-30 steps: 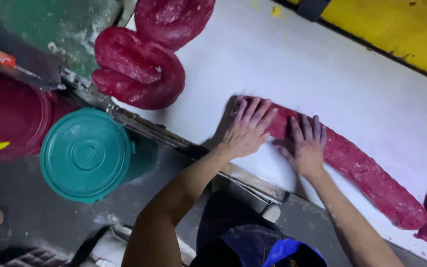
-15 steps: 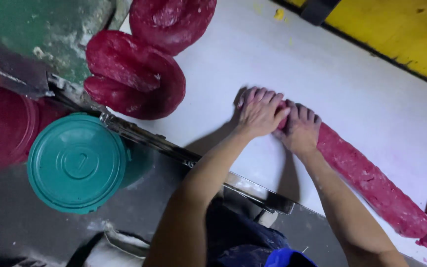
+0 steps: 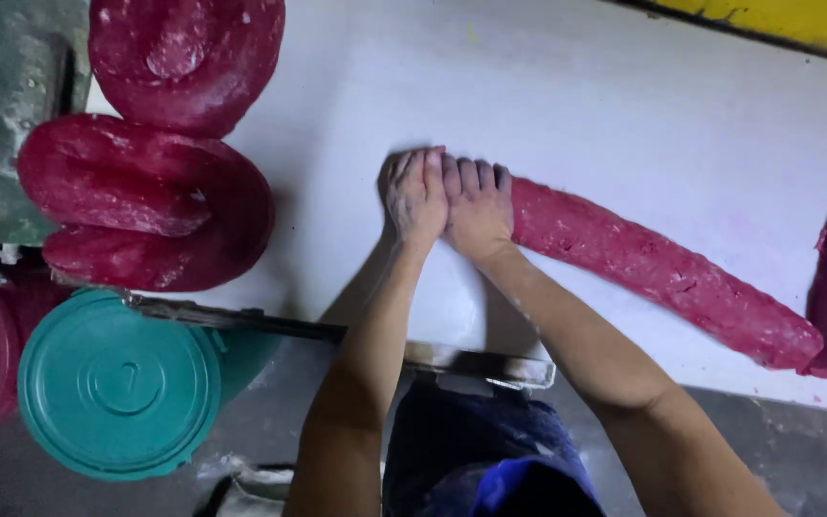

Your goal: Kneading and rolling large pieces of colored dough on a floured production table

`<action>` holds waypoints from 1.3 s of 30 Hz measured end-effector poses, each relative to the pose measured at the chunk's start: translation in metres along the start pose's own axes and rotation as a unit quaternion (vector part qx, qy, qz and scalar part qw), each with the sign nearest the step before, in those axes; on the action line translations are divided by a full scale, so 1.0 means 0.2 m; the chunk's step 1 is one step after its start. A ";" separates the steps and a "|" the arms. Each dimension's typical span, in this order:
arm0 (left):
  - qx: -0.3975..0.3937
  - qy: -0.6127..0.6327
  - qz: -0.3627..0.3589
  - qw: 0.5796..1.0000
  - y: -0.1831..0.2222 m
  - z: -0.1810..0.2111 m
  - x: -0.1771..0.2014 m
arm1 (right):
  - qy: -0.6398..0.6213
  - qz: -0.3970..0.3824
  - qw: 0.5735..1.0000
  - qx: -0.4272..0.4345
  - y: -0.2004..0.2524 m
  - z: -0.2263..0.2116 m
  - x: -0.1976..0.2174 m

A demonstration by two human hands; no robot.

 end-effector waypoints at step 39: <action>-0.203 -0.188 -0.095 0.956 -0.38 0.35 -0.53 | 0.013 -0.100 0.987 -0.124 -0.09 0.66 0.31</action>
Point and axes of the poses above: each hand's wrist, its own y-axis away from the middle knuckle, its own x-axis out of the back of the hand, z = x × y, the point moved 3 cm from there along -y, towards the middle knuckle, and after that the axes turned 13 degrees about -x, right-handed, at the moved point
